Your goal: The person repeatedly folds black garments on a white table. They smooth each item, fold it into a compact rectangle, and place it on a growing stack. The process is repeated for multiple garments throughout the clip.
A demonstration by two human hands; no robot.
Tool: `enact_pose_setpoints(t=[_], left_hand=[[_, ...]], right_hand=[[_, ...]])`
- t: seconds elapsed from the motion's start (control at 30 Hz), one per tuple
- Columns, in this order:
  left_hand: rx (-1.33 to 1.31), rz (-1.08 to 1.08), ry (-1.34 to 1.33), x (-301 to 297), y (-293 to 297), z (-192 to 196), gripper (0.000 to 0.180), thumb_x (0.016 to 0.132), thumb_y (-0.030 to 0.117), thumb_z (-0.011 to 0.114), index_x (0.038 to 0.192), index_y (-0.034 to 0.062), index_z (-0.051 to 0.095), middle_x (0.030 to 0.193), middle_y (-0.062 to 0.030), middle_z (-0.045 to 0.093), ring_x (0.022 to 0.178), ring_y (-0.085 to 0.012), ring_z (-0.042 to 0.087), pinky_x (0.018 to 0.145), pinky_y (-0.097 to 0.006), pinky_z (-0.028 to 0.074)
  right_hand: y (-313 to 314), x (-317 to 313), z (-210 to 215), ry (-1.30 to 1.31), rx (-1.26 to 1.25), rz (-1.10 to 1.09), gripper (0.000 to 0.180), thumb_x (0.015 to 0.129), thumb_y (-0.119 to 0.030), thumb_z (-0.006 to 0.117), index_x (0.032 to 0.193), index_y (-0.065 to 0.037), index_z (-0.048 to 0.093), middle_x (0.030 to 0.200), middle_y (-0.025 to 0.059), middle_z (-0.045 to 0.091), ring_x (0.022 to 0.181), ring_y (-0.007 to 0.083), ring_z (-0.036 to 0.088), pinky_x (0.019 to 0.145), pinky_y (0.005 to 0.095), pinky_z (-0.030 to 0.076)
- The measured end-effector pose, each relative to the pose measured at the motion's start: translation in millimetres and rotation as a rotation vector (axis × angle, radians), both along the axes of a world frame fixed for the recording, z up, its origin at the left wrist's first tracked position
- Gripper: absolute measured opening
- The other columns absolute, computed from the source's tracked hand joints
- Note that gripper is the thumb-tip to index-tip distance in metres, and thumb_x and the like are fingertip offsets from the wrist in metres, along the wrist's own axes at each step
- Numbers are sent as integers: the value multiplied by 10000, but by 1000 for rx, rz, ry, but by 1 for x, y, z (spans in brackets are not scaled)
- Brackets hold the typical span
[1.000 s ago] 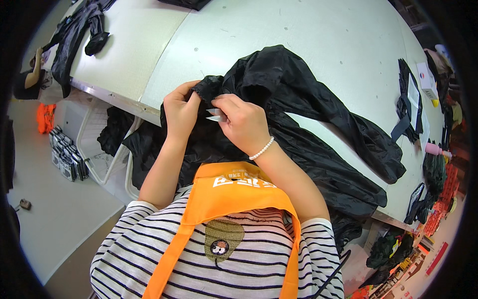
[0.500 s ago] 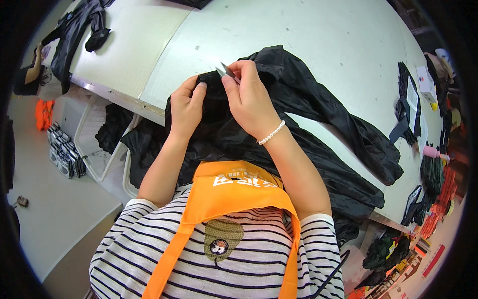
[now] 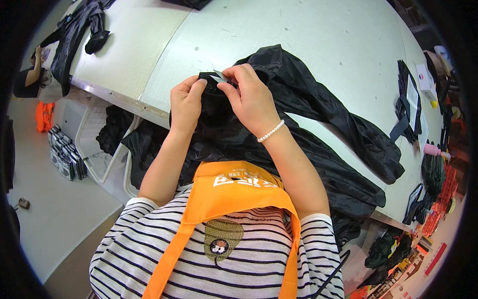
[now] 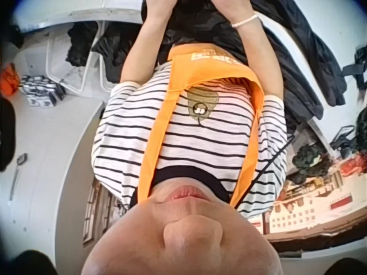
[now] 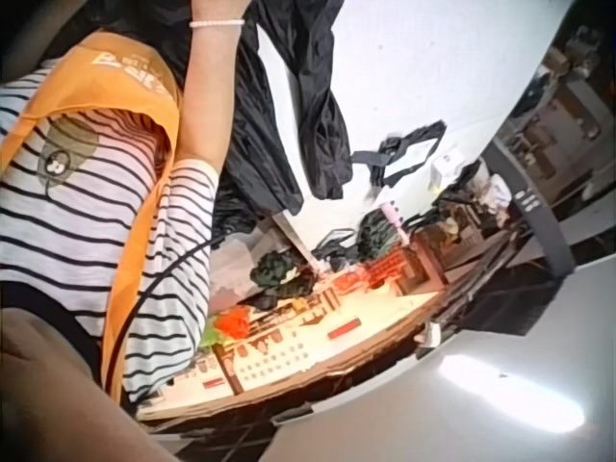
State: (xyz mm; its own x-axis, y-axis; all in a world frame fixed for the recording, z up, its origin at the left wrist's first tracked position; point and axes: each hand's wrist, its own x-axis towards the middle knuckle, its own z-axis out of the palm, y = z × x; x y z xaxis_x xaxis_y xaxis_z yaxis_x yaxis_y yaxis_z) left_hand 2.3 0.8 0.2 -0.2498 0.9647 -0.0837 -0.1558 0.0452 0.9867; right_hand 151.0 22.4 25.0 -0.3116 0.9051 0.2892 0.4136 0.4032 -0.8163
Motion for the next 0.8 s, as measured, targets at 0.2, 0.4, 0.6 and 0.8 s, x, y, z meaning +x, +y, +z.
enact_pose_setpoints(t=[0.2,0.4,0.6,0.8], left_hand=[[-38,-27,-9,-3,0,-2,192,873,80,533,913,-63,655,766,0,625,665,-36,515,591,-183,406],[10,14,-24,0,2,-5,166,855,77,548,843,-47,658,610,70,507,555,-1,379,480,-196,301],[25,23,11,0,2,-5,166,853,78,550,857,-51,655,616,61,523,564,-8,397,491,-197,323],[77,39,109,1,0,-4,181,847,85,559,916,-52,655,654,15,593,588,-28,464,545,-195,396]], right_hand=[[-2,-1,0,-31,53,-11,157,851,-119,626,957,-22,564,887,86,579,743,222,607,645,289,490],[-3,-2,-1,-42,84,-28,137,835,-42,637,950,1,576,849,80,571,689,167,573,628,248,469],[-4,-4,0,-74,131,-62,128,837,-72,632,942,-19,581,843,82,579,683,199,581,612,263,472],[-5,-2,-3,33,28,-87,140,837,-111,641,932,-27,582,839,87,586,676,209,599,599,279,478]])
